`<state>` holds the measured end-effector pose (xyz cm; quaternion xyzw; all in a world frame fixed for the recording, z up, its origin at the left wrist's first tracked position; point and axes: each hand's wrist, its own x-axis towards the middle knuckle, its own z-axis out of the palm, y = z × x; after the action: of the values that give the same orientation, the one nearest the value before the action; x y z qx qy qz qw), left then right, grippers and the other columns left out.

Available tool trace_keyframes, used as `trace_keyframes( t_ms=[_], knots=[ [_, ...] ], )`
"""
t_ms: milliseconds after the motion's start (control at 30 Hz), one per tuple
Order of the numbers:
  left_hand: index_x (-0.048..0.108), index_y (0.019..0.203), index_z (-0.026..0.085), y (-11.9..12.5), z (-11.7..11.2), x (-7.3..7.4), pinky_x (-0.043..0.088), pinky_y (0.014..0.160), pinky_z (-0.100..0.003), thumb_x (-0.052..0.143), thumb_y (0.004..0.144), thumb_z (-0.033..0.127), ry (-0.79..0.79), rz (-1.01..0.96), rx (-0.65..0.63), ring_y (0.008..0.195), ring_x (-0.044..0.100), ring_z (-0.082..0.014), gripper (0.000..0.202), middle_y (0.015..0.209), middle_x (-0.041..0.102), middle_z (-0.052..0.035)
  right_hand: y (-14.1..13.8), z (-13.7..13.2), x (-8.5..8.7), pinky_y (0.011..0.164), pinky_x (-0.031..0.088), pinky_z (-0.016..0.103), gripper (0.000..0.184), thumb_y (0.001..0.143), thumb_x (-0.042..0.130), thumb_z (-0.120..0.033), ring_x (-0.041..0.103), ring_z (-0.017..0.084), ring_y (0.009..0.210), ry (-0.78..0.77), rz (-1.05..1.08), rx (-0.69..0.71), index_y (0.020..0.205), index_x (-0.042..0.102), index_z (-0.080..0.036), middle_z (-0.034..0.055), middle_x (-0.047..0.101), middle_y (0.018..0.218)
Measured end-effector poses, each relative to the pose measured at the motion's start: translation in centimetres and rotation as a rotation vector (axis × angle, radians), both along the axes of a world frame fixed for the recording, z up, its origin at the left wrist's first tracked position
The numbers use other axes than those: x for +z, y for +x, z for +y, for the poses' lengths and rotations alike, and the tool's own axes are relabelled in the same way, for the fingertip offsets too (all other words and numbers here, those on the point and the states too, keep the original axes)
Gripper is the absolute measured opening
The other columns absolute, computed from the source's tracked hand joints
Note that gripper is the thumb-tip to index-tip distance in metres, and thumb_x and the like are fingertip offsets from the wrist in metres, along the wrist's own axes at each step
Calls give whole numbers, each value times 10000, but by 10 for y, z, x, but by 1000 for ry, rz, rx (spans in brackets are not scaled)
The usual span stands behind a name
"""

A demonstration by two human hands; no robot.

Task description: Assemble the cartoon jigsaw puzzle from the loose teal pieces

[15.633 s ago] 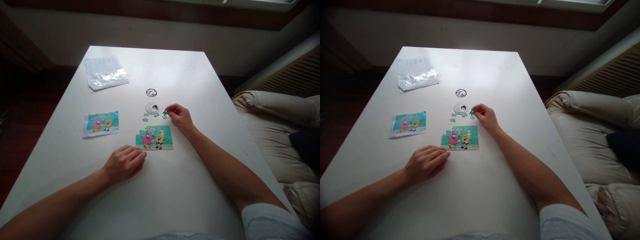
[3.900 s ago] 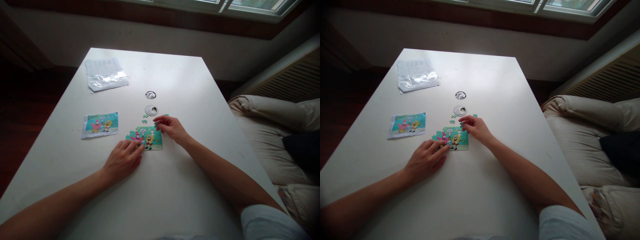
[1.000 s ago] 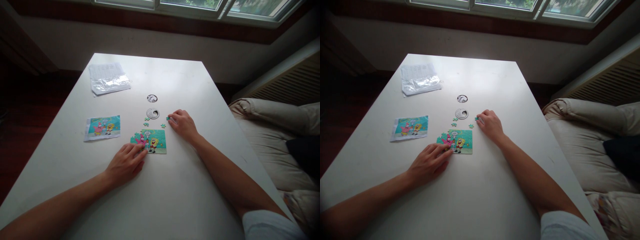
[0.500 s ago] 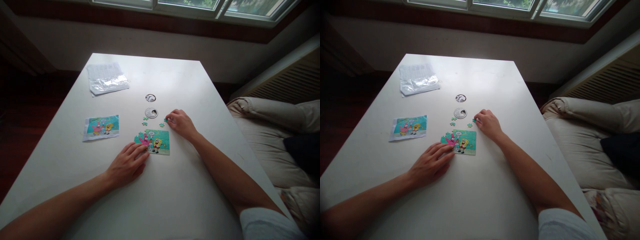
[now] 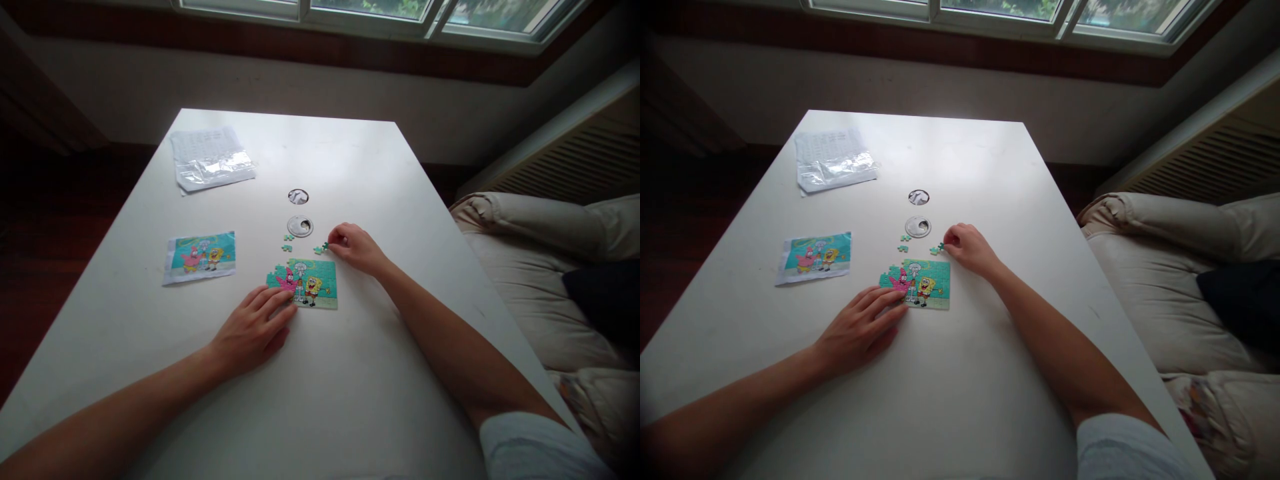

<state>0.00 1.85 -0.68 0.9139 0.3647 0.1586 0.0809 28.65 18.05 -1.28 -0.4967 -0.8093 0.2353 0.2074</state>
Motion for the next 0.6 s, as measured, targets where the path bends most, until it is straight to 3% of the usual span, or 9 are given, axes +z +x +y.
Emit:
trace_keyframes(
  t_ms=[133, 233, 400, 600],
  knots=[
    [617, 1294, 189, 0, 0, -1, 415, 1136, -524, 545, 947, 214, 1, -10, 1, 1319, 510, -301, 355, 1424, 571, -142, -1, 1, -1, 687, 444, 293, 86, 802, 645, -276, 577, 149, 716, -200, 189, -21, 835, 658, -198, 3, 677, 802],
    [612, 1301, 187, -1, 0, -3, 405, 1142, -526, 542, 947, 214, 6, -9, -4, 1320, 508, -301, 362, 1428, 567, -143, -2, 1, -2, 674, 453, 276, 91, 783, 646, -273, 590, 142, 715, -241, 325, -50, 820, 638, -191, 3, 688, 810],
    [610, 1305, 177, -1, 0, -4, 399, 1146, -532, 538, 952, 220, 13, -2, -7, 1320, 506, -306, 362, 1435, 562, -147, -8, -5, -5, 693, 444, 292, 105, 823, 631, -255, 566, 151, 733, -114, 228, -74, 902, 679, -206, 14, 683, 840],
    [611, 1303, 178, -2, 0, -5, 403, 1143, -528, 553, 944, 216, 7, -13, -11, 1320, 510, -307, 365, 1434, 563, -147, -16, -13, -5, 759, 434, 321, 109, 881, 634, -252, 550, 191, 846, 74, 70, -4, 956, 709, -224, 44, 636, 872]
  ],
)
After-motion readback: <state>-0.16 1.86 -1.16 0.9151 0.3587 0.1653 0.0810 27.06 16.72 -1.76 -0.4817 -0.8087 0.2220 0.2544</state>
